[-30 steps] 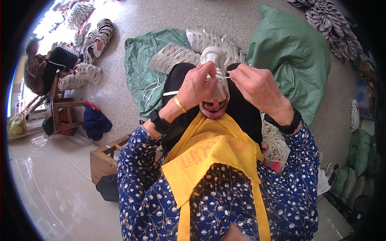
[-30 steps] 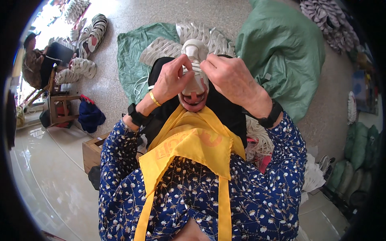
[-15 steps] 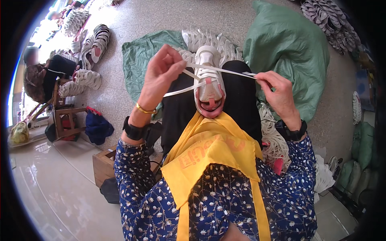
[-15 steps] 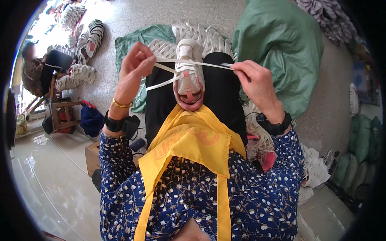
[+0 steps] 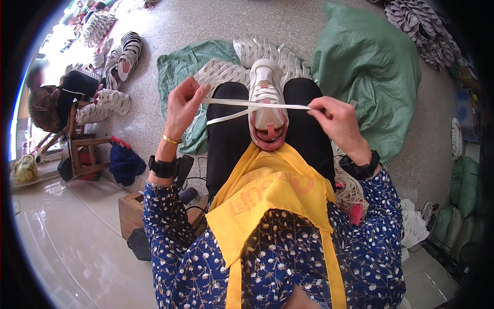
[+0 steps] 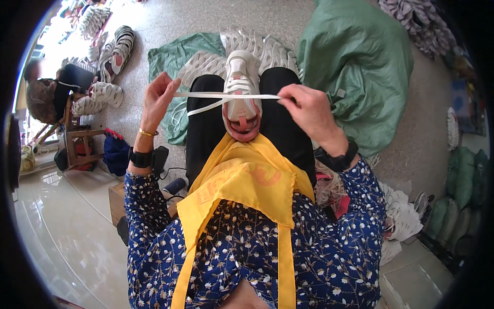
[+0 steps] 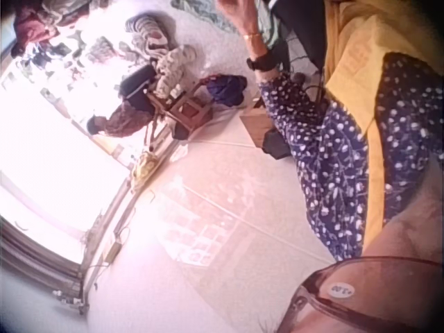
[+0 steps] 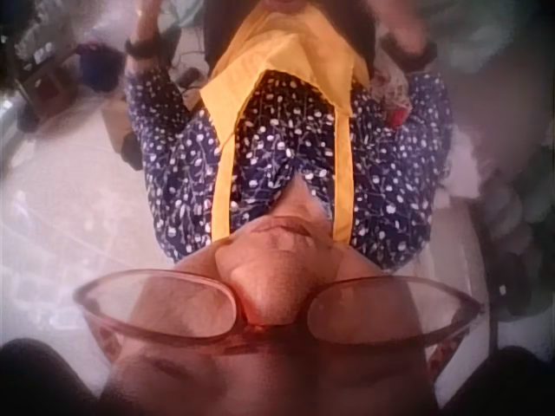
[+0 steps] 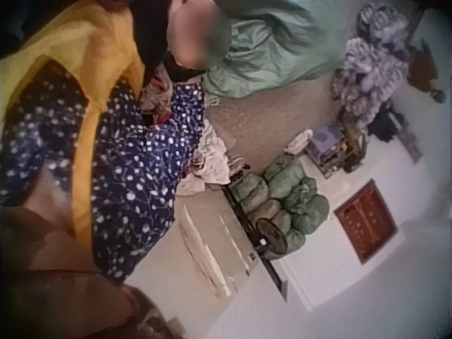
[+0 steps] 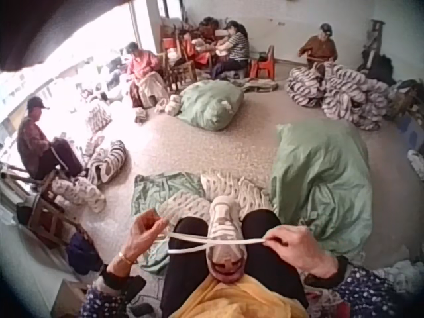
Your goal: The person sits on the floor and threads white shoelaces through the eyelets of a white sneaker. They pull the laces tight, cross them over the tongue, and continue threading them up the shoe. The person finishes by tying a knot and a bow on the sneaker.
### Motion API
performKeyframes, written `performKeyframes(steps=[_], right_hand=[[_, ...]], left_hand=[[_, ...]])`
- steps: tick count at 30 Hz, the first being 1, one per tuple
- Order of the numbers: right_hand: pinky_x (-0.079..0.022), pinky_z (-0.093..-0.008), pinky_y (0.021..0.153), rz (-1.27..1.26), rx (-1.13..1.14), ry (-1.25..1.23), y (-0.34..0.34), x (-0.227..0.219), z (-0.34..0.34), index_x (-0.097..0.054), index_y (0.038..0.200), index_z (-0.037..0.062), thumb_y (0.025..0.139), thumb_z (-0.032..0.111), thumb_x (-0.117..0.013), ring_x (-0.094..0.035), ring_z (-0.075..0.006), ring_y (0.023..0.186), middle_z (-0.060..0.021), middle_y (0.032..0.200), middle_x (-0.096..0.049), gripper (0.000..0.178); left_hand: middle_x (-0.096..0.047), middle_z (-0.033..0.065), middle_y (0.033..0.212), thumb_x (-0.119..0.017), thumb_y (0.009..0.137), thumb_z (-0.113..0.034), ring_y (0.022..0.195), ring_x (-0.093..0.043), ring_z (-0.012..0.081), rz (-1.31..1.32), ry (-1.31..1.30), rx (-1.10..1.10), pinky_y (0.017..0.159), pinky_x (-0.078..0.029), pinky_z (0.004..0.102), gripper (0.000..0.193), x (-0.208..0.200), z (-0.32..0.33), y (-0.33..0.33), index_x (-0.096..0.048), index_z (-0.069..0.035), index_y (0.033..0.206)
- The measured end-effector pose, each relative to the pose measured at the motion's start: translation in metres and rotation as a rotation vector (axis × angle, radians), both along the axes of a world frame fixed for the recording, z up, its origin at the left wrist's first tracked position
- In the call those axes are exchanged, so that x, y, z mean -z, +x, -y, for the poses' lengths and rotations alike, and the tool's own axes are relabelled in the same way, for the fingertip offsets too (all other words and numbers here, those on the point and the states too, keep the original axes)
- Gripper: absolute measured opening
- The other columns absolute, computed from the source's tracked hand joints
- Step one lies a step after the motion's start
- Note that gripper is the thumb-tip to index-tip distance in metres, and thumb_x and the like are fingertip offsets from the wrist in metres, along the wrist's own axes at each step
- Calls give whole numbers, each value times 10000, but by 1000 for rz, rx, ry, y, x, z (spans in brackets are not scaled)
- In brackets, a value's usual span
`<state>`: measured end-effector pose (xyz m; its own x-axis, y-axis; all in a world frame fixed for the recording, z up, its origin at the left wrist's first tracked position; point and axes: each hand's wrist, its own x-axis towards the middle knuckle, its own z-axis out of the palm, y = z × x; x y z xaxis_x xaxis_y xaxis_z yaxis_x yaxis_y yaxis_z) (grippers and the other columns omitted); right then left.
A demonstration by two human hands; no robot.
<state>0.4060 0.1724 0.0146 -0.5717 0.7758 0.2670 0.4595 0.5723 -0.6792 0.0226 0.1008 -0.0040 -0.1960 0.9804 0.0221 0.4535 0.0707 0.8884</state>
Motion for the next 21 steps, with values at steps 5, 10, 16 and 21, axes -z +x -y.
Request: performKeyframes(steps=[5, 10, 16, 21], right_hand=[[-541, -391, 661, -45, -162, -54, -43, 10, 4, -676, 912, 44, 846, 69, -740, -689, -316, 753, -122, 839, -691, 95], [-554, -400, 670, -57, -255, 47, -65, 15, 2, -678, 918, 66, 850, 84, -726, -699, -327, 784, -122, 860, -696, 85], [-558, -396, 664, -84, -246, 28, -68, 7, 4, -677, 938, 68, 842, 83, -736, -703, -326, 781, -117, 858, -694, 114], [-557, -400, 681, -23, -184, -93, -64, 5, 7, -656, 970, 63, 838, 67, -729, -696, -329, 792, -125, 891, -680, 150]], left_hand=[[-597, 46, 746, -714, 941, -138, 639, -515, 121, -438, 70, 11, 586, -446, 307, 167, 9, 13, 7, -595, -22, 937], [-636, 14, 841, -658, 950, -37, 713, -549, 84, -41, 132, 236, 634, -467, 256, 102, -10, 8, 80, -612, -24, 1040], [-605, 4, 842, -622, 969, -20, 778, -536, 44, 190, -115, 414, 677, -473, 236, 94, -4, 0, 107, -599, 4, 1057], [-636, 39, 809, -630, 955, -36, 722, -585, 75, 168, -129, 326, 655, -496, 259, 79, 18, 2, 101, -606, 15, 1011]])
